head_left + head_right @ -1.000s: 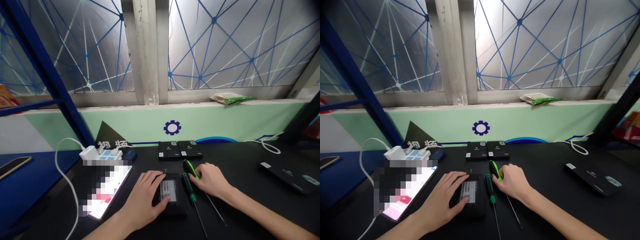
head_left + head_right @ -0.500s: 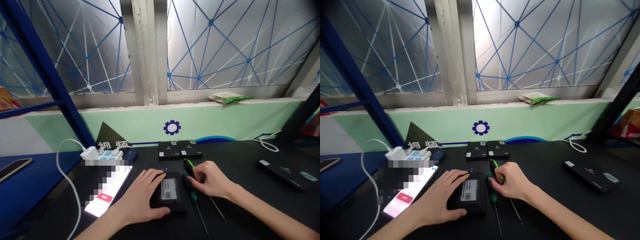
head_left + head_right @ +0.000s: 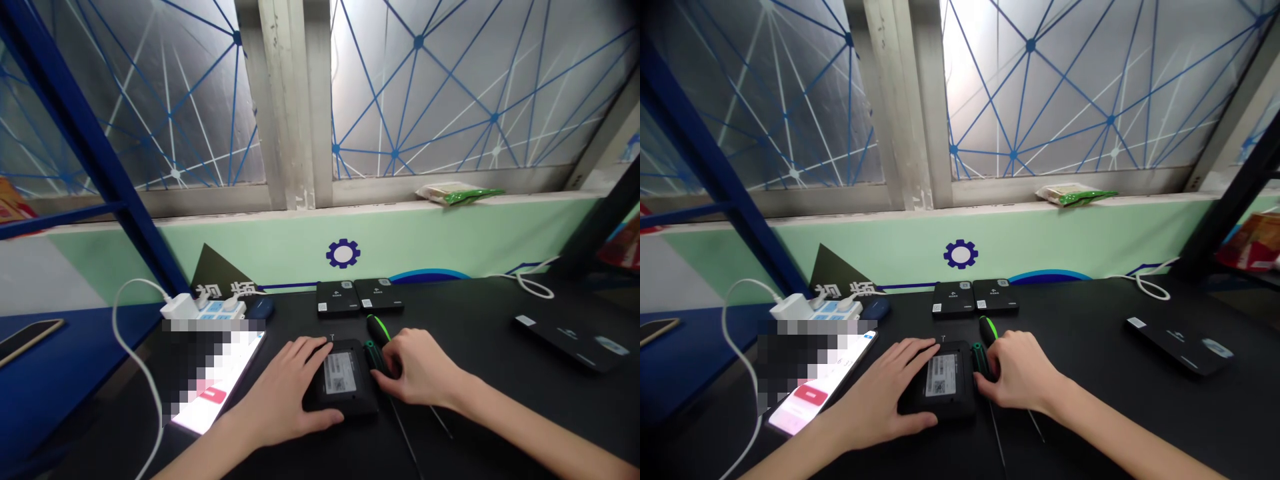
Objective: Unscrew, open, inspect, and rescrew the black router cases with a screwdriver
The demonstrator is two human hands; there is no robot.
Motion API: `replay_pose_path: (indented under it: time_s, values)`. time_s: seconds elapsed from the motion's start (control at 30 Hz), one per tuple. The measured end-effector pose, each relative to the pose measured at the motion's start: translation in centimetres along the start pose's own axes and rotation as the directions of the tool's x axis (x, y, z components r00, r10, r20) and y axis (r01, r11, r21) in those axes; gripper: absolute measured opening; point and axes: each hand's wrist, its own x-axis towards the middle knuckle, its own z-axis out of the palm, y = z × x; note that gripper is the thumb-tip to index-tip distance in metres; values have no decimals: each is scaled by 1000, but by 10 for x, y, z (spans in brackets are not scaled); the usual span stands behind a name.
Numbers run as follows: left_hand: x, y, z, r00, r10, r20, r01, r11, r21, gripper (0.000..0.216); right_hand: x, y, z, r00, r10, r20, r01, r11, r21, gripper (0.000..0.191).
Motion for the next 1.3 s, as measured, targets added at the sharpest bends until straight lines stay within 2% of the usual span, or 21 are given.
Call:
replay_pose_path:
  time_s: [0.27,0.4,0.53,0.63,0.7,0.8,0.9,0.97,1.13,1.3]
  values:
    - [1,1,0,999,-17,28,16,999,48,84,-3,-5,-2,999,42,-2,-42,998,-37,30]
    - [-1,2,5,1000,-18,-2,18,998,61,82,-3,-8,0,996,92,-16,-93,996,-19,28]
    - [-4,1,5,1000,-24,8,23,998,54,79,0,-5,-1,990,136,-43,-132,987,96,28]
    - [-5,-1,3,1000,-23,18,22,999,26,79,4,3,-1,988,146,-54,-126,954,273,33]
    - [-5,-2,2,1000,-22,17,22,1000,15,80,7,9,0,991,123,-46,-88,880,467,35]
    - [-5,-3,2,1000,-11,4,11,1000,12,79,11,14,1,993,115,-40,-45,653,756,39]
    - [-5,-2,1,1000,-3,-1,3,1000,1,78,15,16,1,985,167,-52,-25,431,902,43]
    - [-5,-2,1,1000,-8,1,8,1000,-7,77,17,17,0,976,199,-88,15,343,939,41]
    - [-5,-1,1,1000,-12,3,12,1000,-26,77,23,16,0,955,249,-159,108,205,973,36]
    - [-6,-1,0,1000,-14,2,14,999,-32,76,26,14,4,952,252,-176,130,187,974,35]
